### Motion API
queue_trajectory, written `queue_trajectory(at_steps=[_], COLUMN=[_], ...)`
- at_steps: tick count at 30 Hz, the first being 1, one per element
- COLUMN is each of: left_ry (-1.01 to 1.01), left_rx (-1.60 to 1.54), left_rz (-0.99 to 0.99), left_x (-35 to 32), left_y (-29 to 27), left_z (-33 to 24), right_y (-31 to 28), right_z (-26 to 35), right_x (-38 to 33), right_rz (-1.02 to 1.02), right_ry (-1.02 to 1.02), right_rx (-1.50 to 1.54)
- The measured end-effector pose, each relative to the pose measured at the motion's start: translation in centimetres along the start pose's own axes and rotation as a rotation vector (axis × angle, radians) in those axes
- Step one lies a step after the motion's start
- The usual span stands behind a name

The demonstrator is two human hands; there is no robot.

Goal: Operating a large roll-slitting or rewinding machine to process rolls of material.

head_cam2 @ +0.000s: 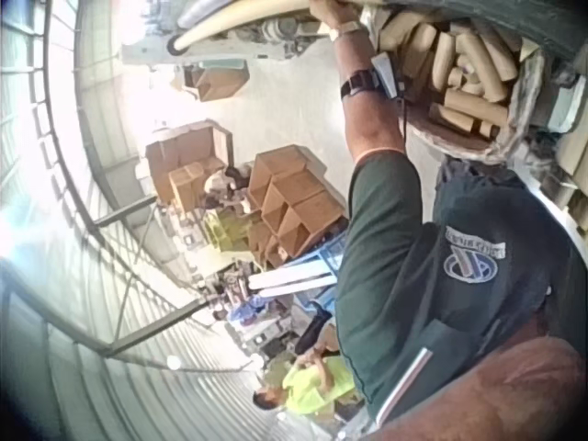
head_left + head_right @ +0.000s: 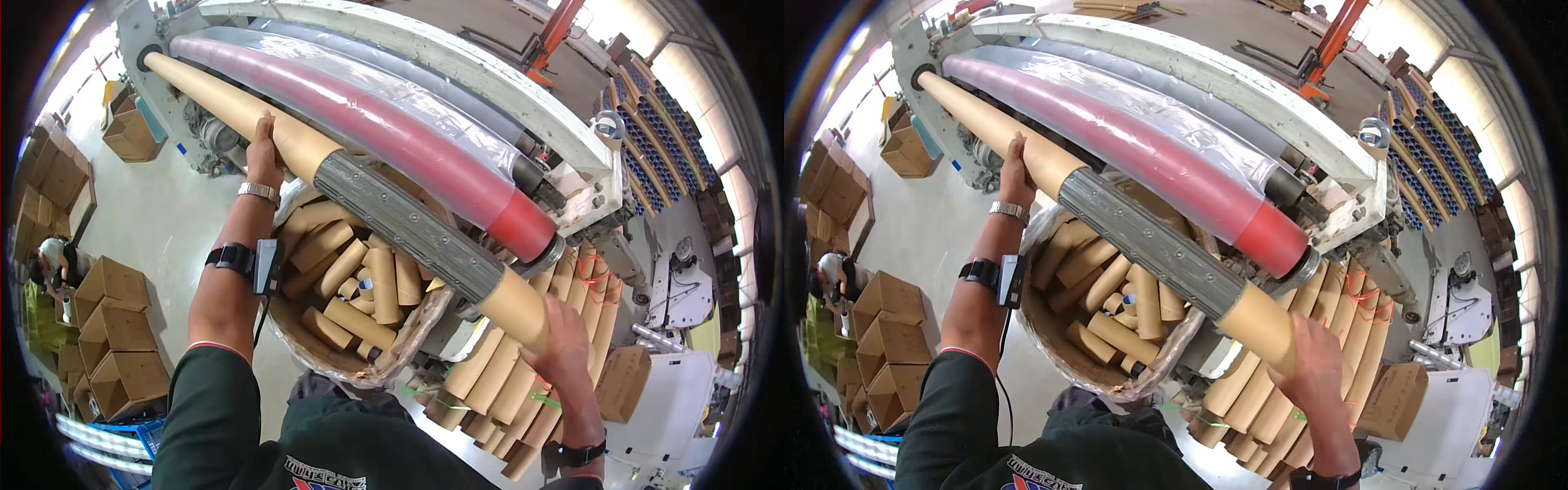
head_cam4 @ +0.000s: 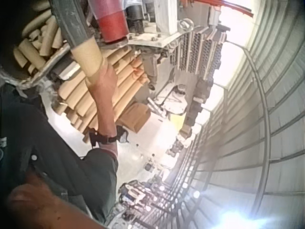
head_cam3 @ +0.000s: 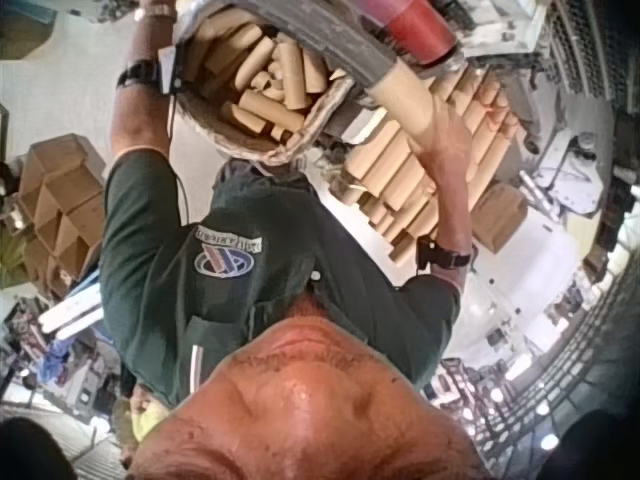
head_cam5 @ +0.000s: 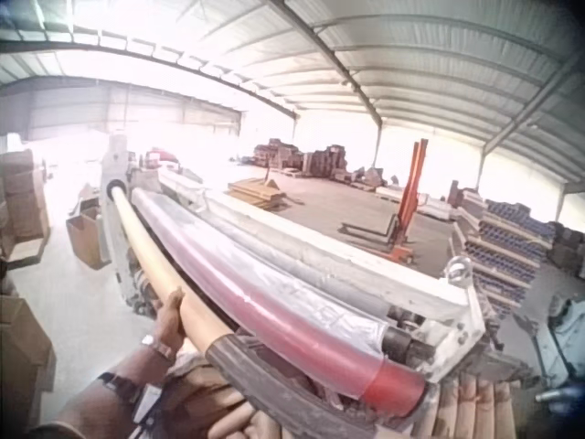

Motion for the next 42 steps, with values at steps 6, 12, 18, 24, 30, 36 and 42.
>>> queue_trajectory(at_steps=[6,12,18,24,30,36,42], left_ry=[-0.128,-0.167,-0.423,-0.290,-0.073,0.057,0.310], left_rx=[-0.050,0.146,0.419,0.375,0.345,0.438,0.721], left_rz=[0.175,0.477,0.099,-0.141,-0.178,-0.401,-0.643], left_x=[-1.8,-2.2,-0.3,11.1,26.9,44.5,63.2], left_y=[0.3,-14.8,-41.7,-53.8,-58.8,-66.4,-74.7], left_z=[-0.1,2.2,3.0,-4.3,-11.9,-20.1,-28.3], right_y=[5.7,10.1,11.6,18.6,24.0,28.6,32.6], right_z=[11.6,20.4,26.2,39.6,52.2,63.8,71.4], right_x=[12.5,20.9,23.4,39.3,55.2,69.1,80.3], right_rz=[-0.030,-0.008,-0.136,-0.122,0.006,0.085,0.216], right_ry=[0.019,0.183,0.181,0.136,0.046,0.045,0.129], right_rx=[-0.107,-0.189,-0.096,-0.050,0.029,0.068,0.198])
Point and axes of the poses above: each hand's wrist, its own x-axis towards the middle knuckle, its own y-axis out of the palm, z = x × y, the point moved 5 cm from there along x, towards the middle knuckle, and after that the axes turned 15 degrees about x, right-handed, at the moved point
